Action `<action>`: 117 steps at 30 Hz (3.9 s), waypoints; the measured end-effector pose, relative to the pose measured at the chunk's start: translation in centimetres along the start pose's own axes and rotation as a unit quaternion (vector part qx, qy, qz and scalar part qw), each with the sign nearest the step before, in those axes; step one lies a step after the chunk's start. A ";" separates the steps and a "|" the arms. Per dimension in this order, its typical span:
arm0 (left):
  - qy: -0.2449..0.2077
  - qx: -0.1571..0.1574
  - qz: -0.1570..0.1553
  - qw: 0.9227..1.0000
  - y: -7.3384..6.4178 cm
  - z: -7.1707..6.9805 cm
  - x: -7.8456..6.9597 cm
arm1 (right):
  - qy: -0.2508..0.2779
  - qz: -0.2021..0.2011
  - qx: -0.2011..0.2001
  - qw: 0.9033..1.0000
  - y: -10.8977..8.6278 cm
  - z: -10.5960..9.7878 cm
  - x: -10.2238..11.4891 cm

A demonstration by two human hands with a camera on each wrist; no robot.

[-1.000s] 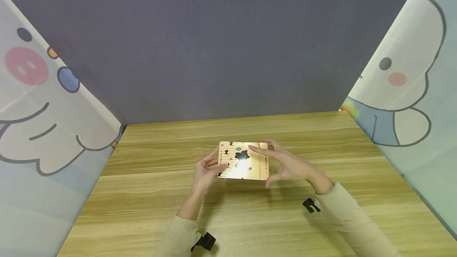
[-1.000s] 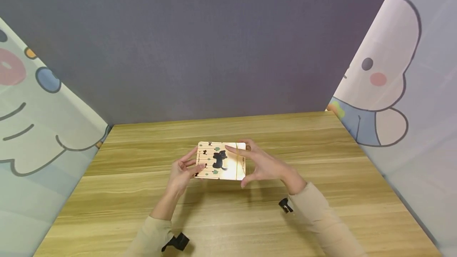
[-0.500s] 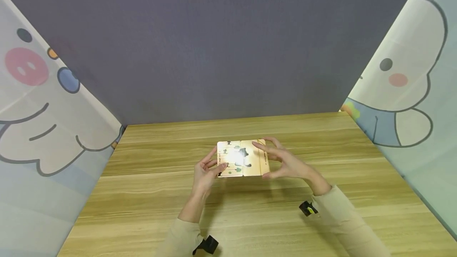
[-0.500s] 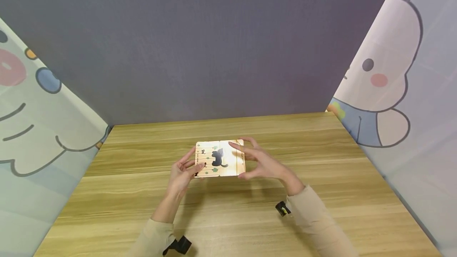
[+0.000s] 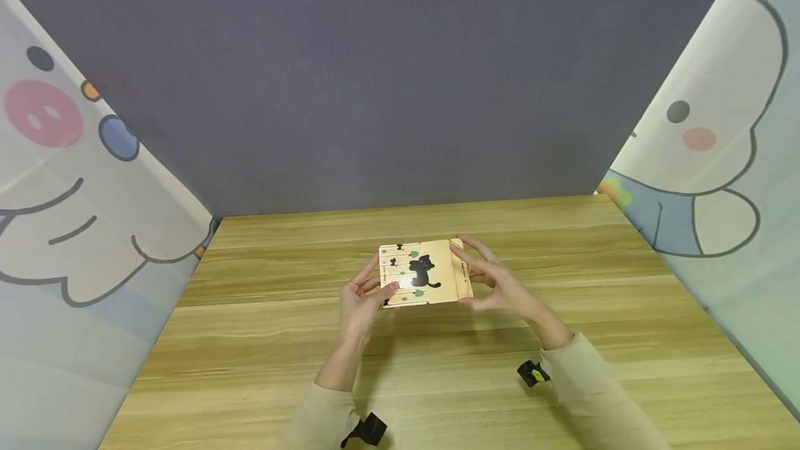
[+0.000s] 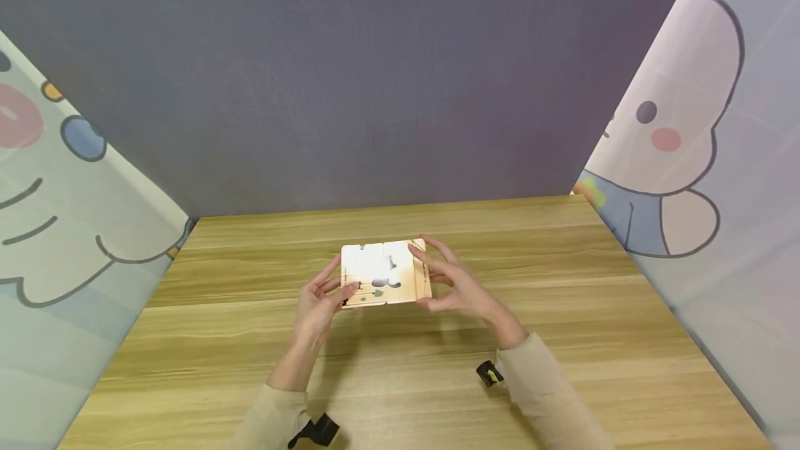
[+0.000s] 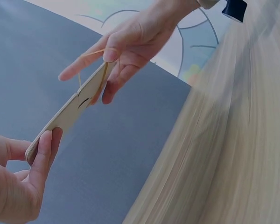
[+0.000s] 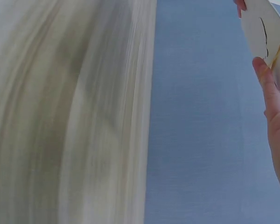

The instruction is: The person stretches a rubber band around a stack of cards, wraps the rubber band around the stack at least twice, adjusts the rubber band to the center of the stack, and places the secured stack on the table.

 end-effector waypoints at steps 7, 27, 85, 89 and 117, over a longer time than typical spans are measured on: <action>0.003 0.004 0.010 1.000 0.0 0.5 -0.5 | 0.080 -0.011 -0.011 0.997 -0.7 -0.3 -2.3; 0.000 -0.047 0.023 0.999 0.9 0.2 -0.4 | 0.156 -0.010 -0.178 0.971 -1.6 -1.1 -2.8; -0.046 -0.037 0.124 0.990 5.5 1.1 9.0 | 0.340 0.326 -0.348 0.811 -4.4 3.0 -6.4; -0.057 -0.040 0.119 0.990 5.0 1.0 8.2 | 0.316 0.322 -0.362 0.816 -4.9 2.3 -6.2; -0.086 -0.047 0.135 0.986 1.7 1.9 3.1 | 0.333 0.326 -0.392 0.793 -5.7 2.9 -6.3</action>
Point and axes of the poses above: each hand's wrist, its own y-axis towards the middle knuckle, its own z-axis out of the palm, x = y × z, the point moved 8 cm from there along y, towards the middle knuckle, and after that the axes turned 13 degrees about y, right-handed, at the moved point
